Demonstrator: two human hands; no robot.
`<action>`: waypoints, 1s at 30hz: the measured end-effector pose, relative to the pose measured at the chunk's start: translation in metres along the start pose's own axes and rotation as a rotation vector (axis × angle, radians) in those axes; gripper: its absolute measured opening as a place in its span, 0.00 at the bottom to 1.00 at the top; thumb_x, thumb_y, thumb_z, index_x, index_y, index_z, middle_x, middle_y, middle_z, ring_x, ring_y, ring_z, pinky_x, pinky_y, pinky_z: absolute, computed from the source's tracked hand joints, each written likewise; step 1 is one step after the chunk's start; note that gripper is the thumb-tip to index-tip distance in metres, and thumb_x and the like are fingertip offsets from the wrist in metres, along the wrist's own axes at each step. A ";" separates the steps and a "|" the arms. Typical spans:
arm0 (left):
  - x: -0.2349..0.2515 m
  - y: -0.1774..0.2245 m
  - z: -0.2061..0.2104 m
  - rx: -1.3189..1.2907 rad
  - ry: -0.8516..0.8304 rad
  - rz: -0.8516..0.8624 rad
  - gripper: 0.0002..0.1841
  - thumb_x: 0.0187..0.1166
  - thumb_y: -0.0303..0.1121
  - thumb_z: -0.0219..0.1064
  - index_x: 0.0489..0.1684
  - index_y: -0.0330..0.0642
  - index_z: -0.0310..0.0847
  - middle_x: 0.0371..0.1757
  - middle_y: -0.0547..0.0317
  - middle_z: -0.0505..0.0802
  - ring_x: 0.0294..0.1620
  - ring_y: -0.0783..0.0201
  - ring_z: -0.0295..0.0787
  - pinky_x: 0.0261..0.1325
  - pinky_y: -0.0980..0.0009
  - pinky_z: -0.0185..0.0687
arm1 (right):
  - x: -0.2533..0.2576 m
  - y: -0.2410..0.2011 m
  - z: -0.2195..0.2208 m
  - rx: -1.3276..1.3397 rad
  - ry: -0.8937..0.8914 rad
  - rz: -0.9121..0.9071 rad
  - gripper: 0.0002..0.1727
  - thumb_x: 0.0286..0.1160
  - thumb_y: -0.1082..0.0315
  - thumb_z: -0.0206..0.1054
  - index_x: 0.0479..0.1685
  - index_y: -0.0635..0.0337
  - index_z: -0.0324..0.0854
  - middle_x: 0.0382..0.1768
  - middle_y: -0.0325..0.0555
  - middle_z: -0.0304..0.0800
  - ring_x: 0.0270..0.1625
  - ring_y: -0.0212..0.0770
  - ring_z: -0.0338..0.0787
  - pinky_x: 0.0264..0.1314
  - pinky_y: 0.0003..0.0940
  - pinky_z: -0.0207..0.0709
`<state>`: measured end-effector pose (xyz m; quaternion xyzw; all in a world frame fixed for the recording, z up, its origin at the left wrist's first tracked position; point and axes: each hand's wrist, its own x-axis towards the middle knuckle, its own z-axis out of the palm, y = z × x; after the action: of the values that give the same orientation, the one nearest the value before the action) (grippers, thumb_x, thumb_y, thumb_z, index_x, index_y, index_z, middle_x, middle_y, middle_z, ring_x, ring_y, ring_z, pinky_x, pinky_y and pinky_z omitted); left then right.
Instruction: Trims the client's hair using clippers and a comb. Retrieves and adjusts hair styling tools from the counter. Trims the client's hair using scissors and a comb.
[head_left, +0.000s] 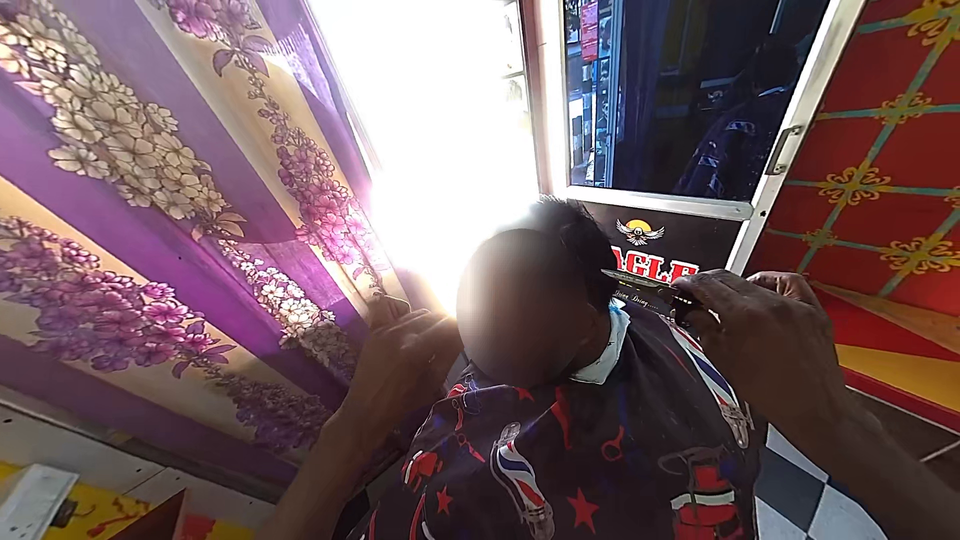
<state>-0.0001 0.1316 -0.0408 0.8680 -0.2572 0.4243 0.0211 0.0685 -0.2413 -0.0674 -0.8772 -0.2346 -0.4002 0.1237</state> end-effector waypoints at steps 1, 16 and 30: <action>-0.001 0.001 -0.002 -0.001 0.014 0.018 0.12 0.82 0.40 0.64 0.45 0.53 0.96 0.37 0.68 0.96 0.36 0.73 0.87 0.56 0.58 0.70 | -0.003 0.003 0.001 0.008 0.000 0.001 0.16 0.64 0.81 0.75 0.52 0.60 0.92 0.51 0.54 0.95 0.49 0.57 0.95 0.62 0.64 0.76; 0.015 -0.021 -0.012 -0.086 0.006 -0.055 0.14 0.75 0.45 0.73 0.53 0.54 0.95 0.55 0.68 0.94 0.54 0.66 0.84 0.57 0.57 0.70 | 0.007 -0.008 0.006 -0.110 -0.070 -0.071 0.21 0.59 0.87 0.76 0.53 0.61 0.89 0.46 0.54 0.95 0.46 0.56 0.95 0.68 0.63 0.73; 0.019 -0.018 -0.006 -0.059 0.106 -0.024 0.12 0.77 0.40 0.71 0.53 0.51 0.96 0.54 0.62 0.94 0.53 0.63 0.83 0.56 0.58 0.67 | 0.021 -0.034 0.009 -0.254 -0.082 -0.192 0.21 0.57 0.89 0.74 0.51 0.62 0.86 0.44 0.54 0.92 0.45 0.54 0.93 0.68 0.57 0.73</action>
<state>0.0137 0.1408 -0.0196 0.8464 -0.2577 0.4615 0.0652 0.0687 -0.2023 -0.0560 -0.8750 -0.2699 -0.4003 -0.0365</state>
